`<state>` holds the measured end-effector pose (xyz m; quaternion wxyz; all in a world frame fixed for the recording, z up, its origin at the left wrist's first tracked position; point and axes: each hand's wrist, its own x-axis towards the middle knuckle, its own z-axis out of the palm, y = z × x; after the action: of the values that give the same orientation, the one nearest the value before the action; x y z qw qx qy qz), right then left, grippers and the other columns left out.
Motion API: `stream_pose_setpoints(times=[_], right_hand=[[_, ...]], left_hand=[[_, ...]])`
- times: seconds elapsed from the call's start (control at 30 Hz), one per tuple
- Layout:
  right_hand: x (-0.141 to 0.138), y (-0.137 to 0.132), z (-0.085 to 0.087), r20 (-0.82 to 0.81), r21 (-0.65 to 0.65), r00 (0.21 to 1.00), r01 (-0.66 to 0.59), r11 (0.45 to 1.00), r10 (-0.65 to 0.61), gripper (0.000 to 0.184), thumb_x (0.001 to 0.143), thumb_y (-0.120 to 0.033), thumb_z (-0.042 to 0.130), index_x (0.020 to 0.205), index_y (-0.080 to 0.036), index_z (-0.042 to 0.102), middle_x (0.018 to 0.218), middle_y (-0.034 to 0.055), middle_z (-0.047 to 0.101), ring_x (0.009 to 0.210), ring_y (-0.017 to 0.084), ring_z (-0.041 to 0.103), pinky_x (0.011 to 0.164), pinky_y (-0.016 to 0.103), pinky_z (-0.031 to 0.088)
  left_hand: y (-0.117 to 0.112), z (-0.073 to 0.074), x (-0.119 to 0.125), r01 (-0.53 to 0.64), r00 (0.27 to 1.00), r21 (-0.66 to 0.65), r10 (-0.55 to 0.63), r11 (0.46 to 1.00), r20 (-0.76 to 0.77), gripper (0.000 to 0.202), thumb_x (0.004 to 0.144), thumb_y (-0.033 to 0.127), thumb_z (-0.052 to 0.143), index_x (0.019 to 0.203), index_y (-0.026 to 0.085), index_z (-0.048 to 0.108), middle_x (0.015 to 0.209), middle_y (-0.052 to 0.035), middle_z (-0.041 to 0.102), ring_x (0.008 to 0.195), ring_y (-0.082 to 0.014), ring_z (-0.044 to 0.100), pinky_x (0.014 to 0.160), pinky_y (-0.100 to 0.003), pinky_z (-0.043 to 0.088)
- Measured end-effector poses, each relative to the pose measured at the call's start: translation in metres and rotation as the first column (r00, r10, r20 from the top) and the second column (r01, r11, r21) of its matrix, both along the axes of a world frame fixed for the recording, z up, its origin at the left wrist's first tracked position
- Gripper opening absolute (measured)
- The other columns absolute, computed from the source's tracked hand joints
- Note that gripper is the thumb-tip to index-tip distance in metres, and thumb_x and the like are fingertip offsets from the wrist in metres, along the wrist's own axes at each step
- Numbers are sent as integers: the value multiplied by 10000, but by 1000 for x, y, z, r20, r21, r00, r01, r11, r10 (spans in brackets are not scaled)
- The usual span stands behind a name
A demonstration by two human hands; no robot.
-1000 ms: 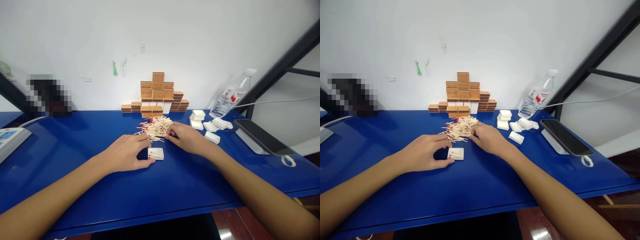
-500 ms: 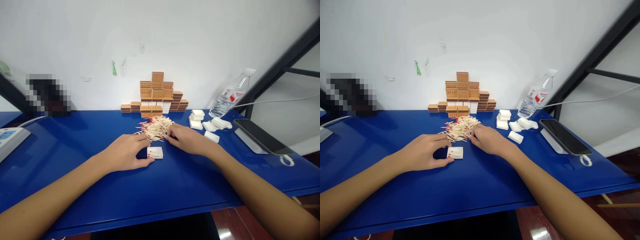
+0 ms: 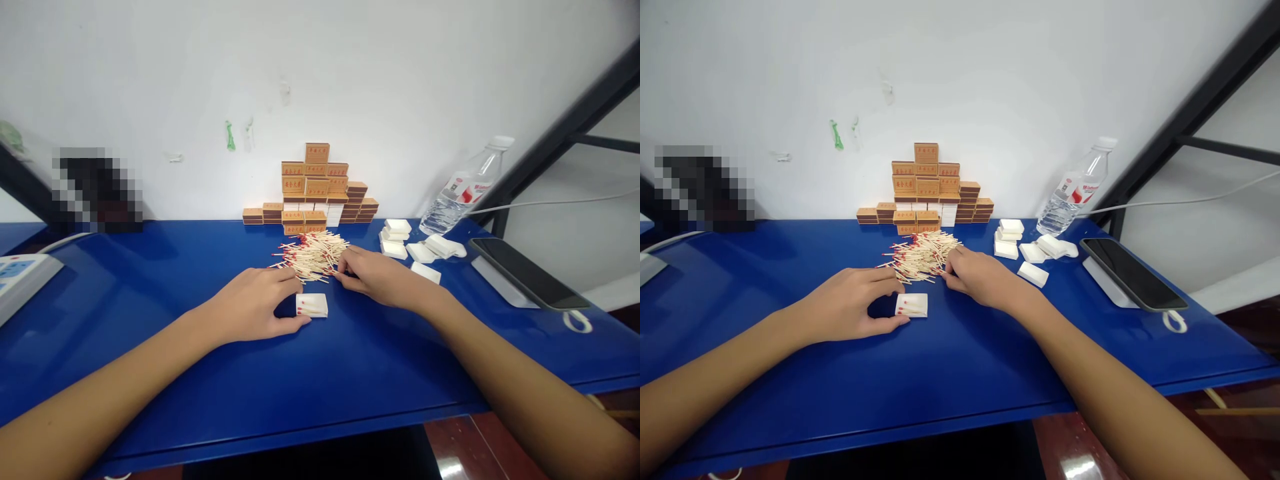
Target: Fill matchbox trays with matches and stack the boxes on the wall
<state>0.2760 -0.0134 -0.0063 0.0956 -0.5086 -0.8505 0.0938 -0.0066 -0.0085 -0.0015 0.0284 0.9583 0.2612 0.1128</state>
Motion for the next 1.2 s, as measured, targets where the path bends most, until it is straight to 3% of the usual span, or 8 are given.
stream_pose_setpoints(times=[0.3,0.53,0.83,1.03,1.2], right_hand=[[1,1,0,-33,20,999,19,1000,-18,181,1035,-371,561,961,-209,528,1010,86,626,773,193,563,706,329,429],[-1,1,1,-1,-5,1000,1,1000,-1,162,1045,-301,522,914,-207,533,941,81,634,762,192,572,681,315,417],[1,-2,8,-130,9,990,-56,998,56,176,1037,-325,528,901,-214,526,910,50,615,762,178,538,676,303,384],[-19,-19,20,-264,-36,952,-168,985,153,181,1056,-346,542,928,-220,563,894,23,631,798,171,553,710,295,401],[-40,-31,22,-135,-74,976,-181,981,170,182,1071,-334,541,937,-212,553,983,47,660,801,174,586,703,307,401]], left_hand=[[0,0,0,2,1000,11,-2,1000,-6,325,971,492,635,1059,191,720,1013,-41,730,826,-197,691,680,-327,487],[0,1,0,6,1000,7,-6,1000,-9,317,974,486,633,1055,193,723,1002,-43,725,820,-196,690,673,-326,487],[0,1,0,-18,1000,3,18,1000,1,318,971,493,633,1055,201,726,1004,-46,729,859,-217,701,688,-324,496],[0,3,0,-40,999,-25,40,999,1,295,971,464,635,1091,210,724,1073,-37,737,883,-214,707,702,-332,495],[-1,4,1,-40,999,-30,40,999,12,289,973,466,626,1063,206,715,1029,-30,731,870,-209,700,675,-333,473]])
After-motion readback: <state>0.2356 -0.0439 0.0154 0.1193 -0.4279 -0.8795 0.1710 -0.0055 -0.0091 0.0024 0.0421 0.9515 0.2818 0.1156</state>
